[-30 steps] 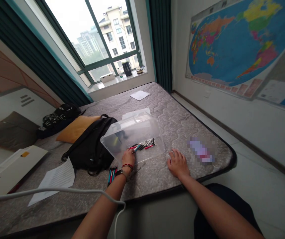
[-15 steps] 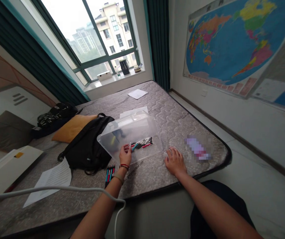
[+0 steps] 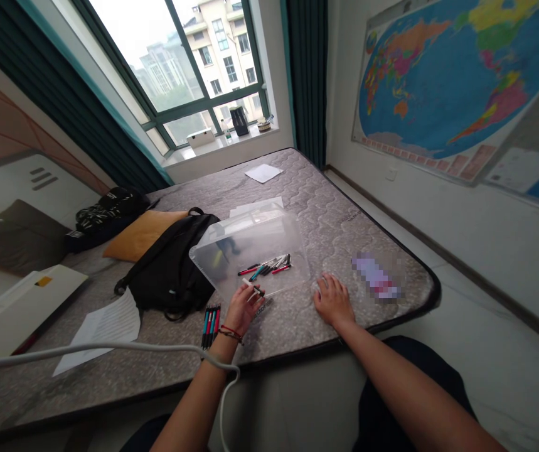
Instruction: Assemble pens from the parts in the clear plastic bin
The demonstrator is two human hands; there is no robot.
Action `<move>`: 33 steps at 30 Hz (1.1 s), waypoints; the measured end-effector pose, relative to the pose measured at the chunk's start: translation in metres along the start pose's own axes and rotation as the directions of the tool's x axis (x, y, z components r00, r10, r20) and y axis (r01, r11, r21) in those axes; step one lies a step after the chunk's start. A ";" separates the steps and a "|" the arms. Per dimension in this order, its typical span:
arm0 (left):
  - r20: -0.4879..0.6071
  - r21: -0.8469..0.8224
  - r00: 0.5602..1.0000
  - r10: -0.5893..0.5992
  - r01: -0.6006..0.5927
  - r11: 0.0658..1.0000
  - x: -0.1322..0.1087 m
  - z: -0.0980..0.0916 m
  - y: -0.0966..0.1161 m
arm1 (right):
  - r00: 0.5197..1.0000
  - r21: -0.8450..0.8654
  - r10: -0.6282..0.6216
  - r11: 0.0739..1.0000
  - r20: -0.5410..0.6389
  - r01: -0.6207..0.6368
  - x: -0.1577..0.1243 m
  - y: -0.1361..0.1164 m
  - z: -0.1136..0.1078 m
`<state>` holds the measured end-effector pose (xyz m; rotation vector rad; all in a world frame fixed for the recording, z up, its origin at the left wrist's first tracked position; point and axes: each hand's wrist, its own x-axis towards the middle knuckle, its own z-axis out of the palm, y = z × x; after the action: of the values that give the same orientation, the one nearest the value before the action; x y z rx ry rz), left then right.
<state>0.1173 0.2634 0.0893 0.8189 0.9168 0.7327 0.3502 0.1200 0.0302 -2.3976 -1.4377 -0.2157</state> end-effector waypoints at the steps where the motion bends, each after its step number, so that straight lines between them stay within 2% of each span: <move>1: -0.011 0.050 1.000 0.010 -0.010 0.999 -0.001 -0.003 -0.003 | 1.000 -0.001 0.004 1.000 0.005 -0.004 0.000 0.000 0.000; 3: -0.026 0.200 0.999 0.018 -0.013 0.980 -0.004 -0.010 -0.013 | 1.000 -0.004 0.014 1.000 0.015 -0.014 0.000 -0.001 0.000; 5: -0.026 0.404 0.999 0.025 -0.013 0.915 -0.008 -0.020 -0.024 | 0.999 -0.005 0.019 1.000 0.025 -0.019 0.000 -0.001 -0.001; 8: -0.015 0.712 0.986 0.165 -0.105 0.695 -0.017 -0.035 -0.038 | 0.999 -0.003 0.022 1.000 0.032 -0.022 0.000 -0.002 -0.002; 10: -0.016 0.832 0.964 0.267 -0.135 0.538 -0.023 -0.043 -0.043 | 0.999 -0.002 0.021 1.000 0.031 -0.021 0.000 -0.002 -0.002; 11: -0.027 0.864 0.959 0.284 -0.120 0.489 -0.025 -0.045 -0.045 | 0.999 -0.002 0.019 1.000 0.030 -0.019 0.000 -0.002 -0.002; 16: -0.115 0.904 0.963 0.244 0.000 0.428 -0.027 -0.048 -0.050 | 1.000 -0.004 0.011 1.000 0.016 -0.011 0.000 -0.001 -0.001; 22: -0.121 0.943 0.957 0.263 0.029 0.331 -0.023 -0.046 -0.047 | 1.000 0.000 0.012 1.000 0.010 -0.012 0.000 -0.001 0.001; 26: -0.066 0.958 0.953 0.297 -0.023 0.286 -0.023 -0.043 -0.042 | 1.000 -0.002 0.009 1.000 0.005 -0.009 0.000 -0.001 0.002; 30: 0.021 0.979 0.889 0.457 -0.112 0.171 -0.019 -0.036 -0.033 | 1.000 -0.005 0.003 1.000 0.004 -0.003 0.000 0.000 0.001; 33: 0.111 0.979 0.889 0.444 -0.175 0.105 -0.010 -0.028 -0.024 | 1.000 -0.002 0.007 1.000 0.006 -0.007 0.000 0.000 0.001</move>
<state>0.0931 0.2512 0.0626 2.2574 1.4626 0.4991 0.3500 0.1205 0.0298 -2.4066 -1.4327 -0.2088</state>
